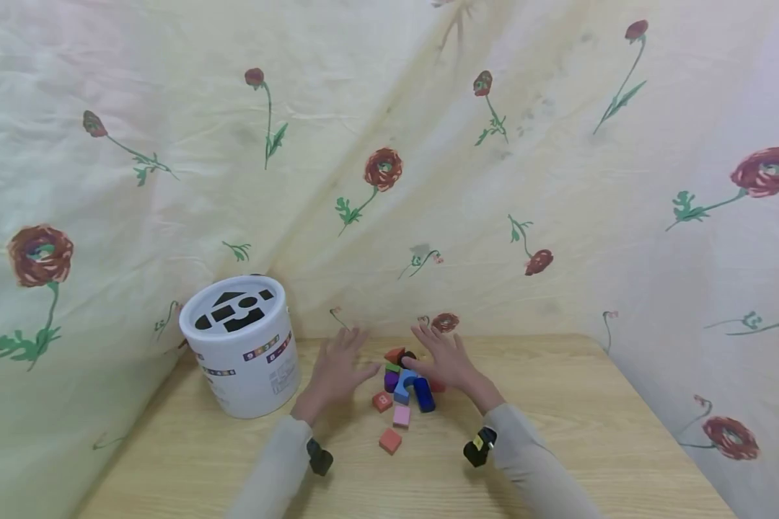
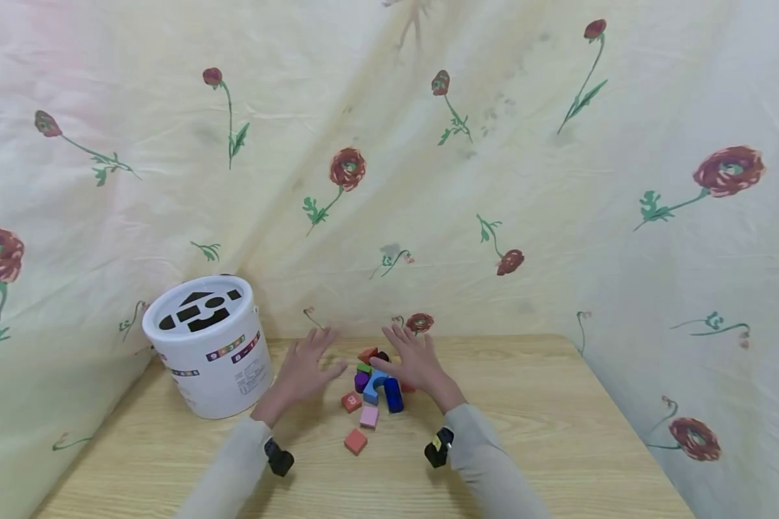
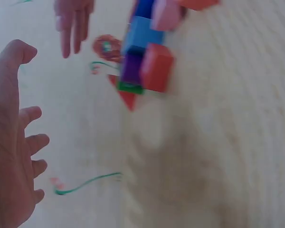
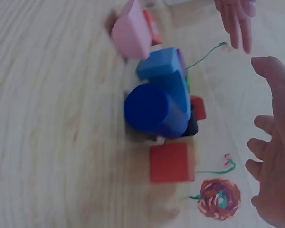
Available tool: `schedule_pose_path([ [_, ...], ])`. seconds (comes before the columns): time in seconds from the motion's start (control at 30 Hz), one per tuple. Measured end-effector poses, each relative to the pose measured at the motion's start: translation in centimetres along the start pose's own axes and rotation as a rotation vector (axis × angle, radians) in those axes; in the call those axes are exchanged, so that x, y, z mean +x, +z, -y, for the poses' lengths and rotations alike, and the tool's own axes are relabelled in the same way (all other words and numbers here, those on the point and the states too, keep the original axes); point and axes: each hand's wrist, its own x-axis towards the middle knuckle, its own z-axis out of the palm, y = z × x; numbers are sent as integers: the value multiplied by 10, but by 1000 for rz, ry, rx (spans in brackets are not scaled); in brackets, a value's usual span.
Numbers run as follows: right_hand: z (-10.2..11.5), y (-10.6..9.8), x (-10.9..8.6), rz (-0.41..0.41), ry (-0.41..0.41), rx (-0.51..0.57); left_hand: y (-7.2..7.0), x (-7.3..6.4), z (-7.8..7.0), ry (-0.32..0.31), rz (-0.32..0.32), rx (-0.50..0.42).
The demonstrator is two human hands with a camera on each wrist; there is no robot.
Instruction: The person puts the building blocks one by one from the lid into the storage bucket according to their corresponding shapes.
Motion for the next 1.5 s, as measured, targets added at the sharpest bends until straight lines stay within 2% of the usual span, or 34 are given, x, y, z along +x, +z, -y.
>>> schedule_pose_path([
  [0.17,19,-6,7,-72,-39,118,-30,-1,-3,22,-123,-37],
  [0.33,44,-8,18,-51,-36,324,-68,-10,-1,74,-319,-105],
  [0.47,66,-4,27,-4,-43,472,-94,-20,10,121,-493,-140],
  [0.6,93,-1,34,19,-76,531,-113,-31,27,145,-654,-137],
  [0.67,106,2,38,29,-103,544,-121,-37,37,115,-712,-146],
  [0.8,129,8,45,72,-145,603,-135,-55,59,-13,-773,-212],
  [0.97,152,19,52,121,-146,660,-145,-77,88,-180,-779,-351],
  [1.1,166,25,55,148,-139,713,-141,-93,112,-314,-733,-591],
  [1.17,171,28,57,158,-140,741,-136,-100,125,-347,-710,-707],
  [1.27,178,34,59,169,-139,763,-127,-109,142,-365,-648,-875],
  [1.37,182,41,61,177,-172,779,-119,-118,153,-425,-555,-996],
  [1.4,183,43,61,180,-187,785,-116,-121,156,-457,-523,-1022],
  [1.5,186,46,63,186,-234,799,-110,-125,165,-546,-448,-1018],
])
